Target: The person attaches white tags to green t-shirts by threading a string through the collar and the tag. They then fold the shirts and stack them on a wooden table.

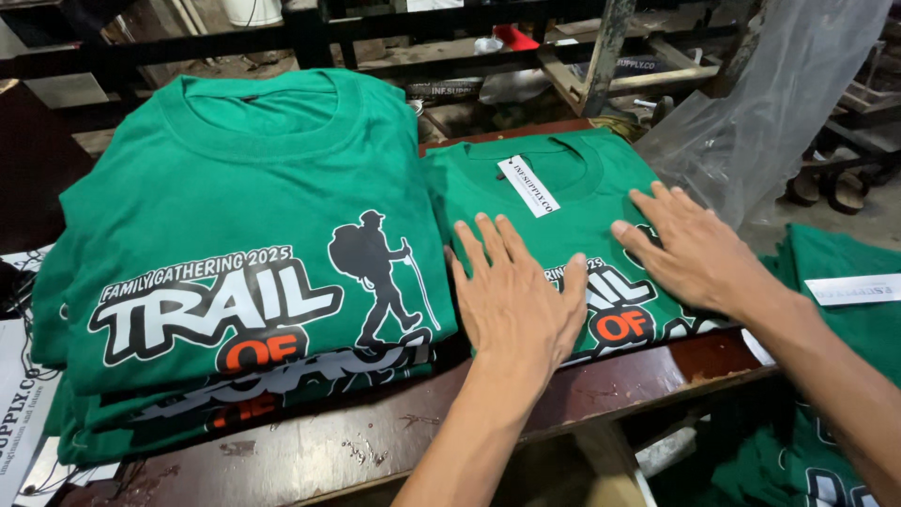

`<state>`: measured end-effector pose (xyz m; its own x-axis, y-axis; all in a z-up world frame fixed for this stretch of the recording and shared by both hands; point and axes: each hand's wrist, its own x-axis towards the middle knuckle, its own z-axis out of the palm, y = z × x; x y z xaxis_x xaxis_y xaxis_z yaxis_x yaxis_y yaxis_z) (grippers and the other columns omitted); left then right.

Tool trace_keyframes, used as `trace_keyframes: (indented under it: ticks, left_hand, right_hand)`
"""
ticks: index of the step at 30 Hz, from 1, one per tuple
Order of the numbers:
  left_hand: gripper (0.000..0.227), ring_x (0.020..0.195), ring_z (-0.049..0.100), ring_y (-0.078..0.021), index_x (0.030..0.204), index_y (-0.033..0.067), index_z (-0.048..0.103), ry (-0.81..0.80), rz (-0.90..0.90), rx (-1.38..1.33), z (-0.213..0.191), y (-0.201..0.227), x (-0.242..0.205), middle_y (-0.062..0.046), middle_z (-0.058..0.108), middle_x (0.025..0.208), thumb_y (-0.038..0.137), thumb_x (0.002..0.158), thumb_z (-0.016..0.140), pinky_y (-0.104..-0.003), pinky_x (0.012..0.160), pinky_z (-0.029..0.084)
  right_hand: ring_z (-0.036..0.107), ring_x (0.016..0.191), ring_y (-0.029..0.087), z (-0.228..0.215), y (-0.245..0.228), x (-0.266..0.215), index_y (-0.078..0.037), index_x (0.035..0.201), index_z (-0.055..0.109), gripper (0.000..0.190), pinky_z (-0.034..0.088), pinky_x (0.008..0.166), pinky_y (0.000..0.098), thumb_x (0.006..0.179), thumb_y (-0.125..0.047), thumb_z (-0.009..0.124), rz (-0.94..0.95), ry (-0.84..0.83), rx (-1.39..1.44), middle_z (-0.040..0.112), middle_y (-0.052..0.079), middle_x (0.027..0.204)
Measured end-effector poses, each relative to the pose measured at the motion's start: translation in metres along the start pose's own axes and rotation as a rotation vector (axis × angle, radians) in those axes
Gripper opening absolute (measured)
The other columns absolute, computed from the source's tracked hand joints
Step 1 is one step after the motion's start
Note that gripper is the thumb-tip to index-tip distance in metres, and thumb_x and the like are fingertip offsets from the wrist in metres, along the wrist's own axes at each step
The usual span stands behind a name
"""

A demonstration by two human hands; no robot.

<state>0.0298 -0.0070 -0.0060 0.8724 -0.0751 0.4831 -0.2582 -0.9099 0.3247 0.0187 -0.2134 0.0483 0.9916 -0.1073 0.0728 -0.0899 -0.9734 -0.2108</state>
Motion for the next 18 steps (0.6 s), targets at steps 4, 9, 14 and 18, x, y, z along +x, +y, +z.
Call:
trace_keyframes:
  ticks: [4, 9, 14, 18]
  left_hand:
    - [0.102, 0.156, 0.022, -0.0453, 0.158, -0.0069, 0.033, 0.003, 0.014, 0.031, -0.001, -0.005, 0.01, -0.029, 0.033, 0.165, 0.073, 0.095, 0.04, -0.058, 0.123, 0.019]
    - [0.105, 0.158, 0.019, -0.0505, 0.156, -0.0109, 0.034, -0.064, -0.002, -0.131, -0.014, -0.004, 0.007, -0.033, 0.033, 0.164, 0.067, 0.086, 0.044, -0.062, 0.121, 0.02]
    - [0.106, 0.159, 0.014, -0.0495, 0.158, -0.0097, 0.03, -0.109, -0.026, -0.127, -0.017, -0.005, 0.009, -0.031, 0.03, 0.166, 0.067, 0.085, 0.045, -0.062, 0.121, 0.021]
    - [0.108, 0.159, 0.012, -0.0478, 0.159, -0.0073, 0.028, -0.119, -0.09, -0.069, -0.006, 0.002, 0.014, -0.029, 0.026, 0.168, 0.069, 0.084, 0.046, -0.061, 0.125, 0.016]
  right_hand:
    - [0.014, 0.162, 0.034, -0.004, -0.012, 0.023, -0.015, 0.164, 0.026, 0.075, 0.016, 0.125, 0.0633, 0.103, -0.059, 0.027, 0.009, -0.047, -0.021, 0.017, 0.016, 0.174]
    - [0.014, 0.162, 0.038, 0.003, -0.01, 0.079, -0.008, 0.169, 0.021, 0.075, 0.019, 0.125, 0.0669, 0.109, -0.052, 0.022, -0.01, -0.081, -0.109, 0.018, 0.018, 0.176]
    - [0.01, 0.163, 0.036, 0.01, -0.015, 0.124, -0.014, 0.171, 0.014, 0.074, 0.017, 0.125, 0.0675, 0.108, -0.053, 0.016, -0.01, -0.103, -0.096, 0.012, 0.013, 0.178]
    - [0.01, 0.162, 0.038, 0.019, -0.011, 0.145, -0.02, 0.172, 0.014, 0.071, 0.018, 0.125, 0.0685, 0.109, -0.051, 0.015, -0.063, -0.085, -0.046, 0.013, 0.013, 0.177]
